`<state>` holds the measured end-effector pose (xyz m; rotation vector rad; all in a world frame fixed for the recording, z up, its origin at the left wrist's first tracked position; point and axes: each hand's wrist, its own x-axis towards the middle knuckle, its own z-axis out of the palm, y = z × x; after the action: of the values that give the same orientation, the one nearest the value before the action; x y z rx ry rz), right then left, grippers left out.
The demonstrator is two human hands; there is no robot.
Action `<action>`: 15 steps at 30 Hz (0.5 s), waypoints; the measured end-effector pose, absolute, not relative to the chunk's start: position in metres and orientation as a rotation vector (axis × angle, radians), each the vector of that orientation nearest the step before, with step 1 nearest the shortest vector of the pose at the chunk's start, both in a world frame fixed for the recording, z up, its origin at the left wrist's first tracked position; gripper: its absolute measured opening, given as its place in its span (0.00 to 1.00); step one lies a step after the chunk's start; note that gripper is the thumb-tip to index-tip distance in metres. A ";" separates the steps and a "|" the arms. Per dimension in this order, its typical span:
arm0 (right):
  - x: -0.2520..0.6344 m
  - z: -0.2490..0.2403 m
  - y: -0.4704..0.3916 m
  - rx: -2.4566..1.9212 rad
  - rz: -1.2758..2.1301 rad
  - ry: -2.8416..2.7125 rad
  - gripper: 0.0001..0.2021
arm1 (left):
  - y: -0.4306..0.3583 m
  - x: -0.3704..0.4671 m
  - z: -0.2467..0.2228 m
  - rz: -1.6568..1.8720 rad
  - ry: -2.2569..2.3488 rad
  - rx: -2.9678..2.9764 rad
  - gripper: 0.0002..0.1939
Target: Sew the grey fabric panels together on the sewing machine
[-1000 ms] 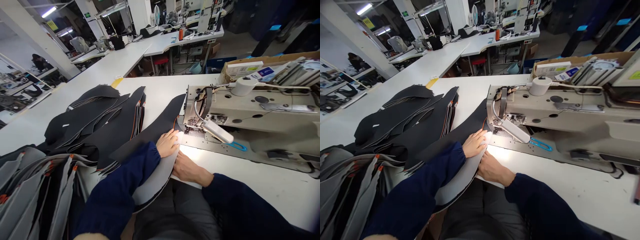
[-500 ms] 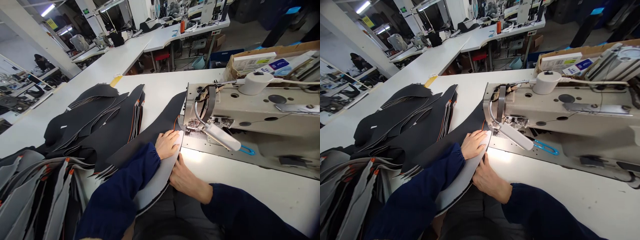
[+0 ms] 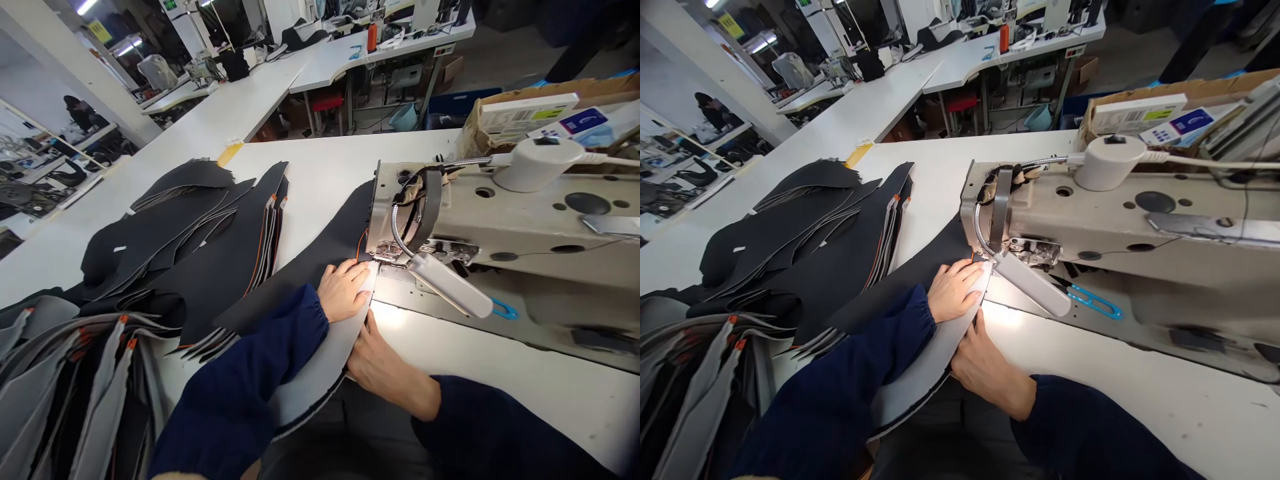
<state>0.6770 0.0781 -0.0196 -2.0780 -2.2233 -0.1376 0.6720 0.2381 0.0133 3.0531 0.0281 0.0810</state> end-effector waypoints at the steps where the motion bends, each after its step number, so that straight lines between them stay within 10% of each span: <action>1: 0.679 -0.019 0.077 -2.076 -0.132 -2.224 0.11 | 0.237 0.673 0.014 0.080 0.028 3.056 0.23; 15: 0.674 -0.009 0.066 -2.156 -0.171 -2.324 0.12 | 0.225 0.683 0.015 -0.052 0.008 3.032 0.34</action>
<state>0.6743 0.0660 -0.0094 -2.1558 -2.3240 -0.1713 0.6834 0.2246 0.0154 3.0323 0.0080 -0.0520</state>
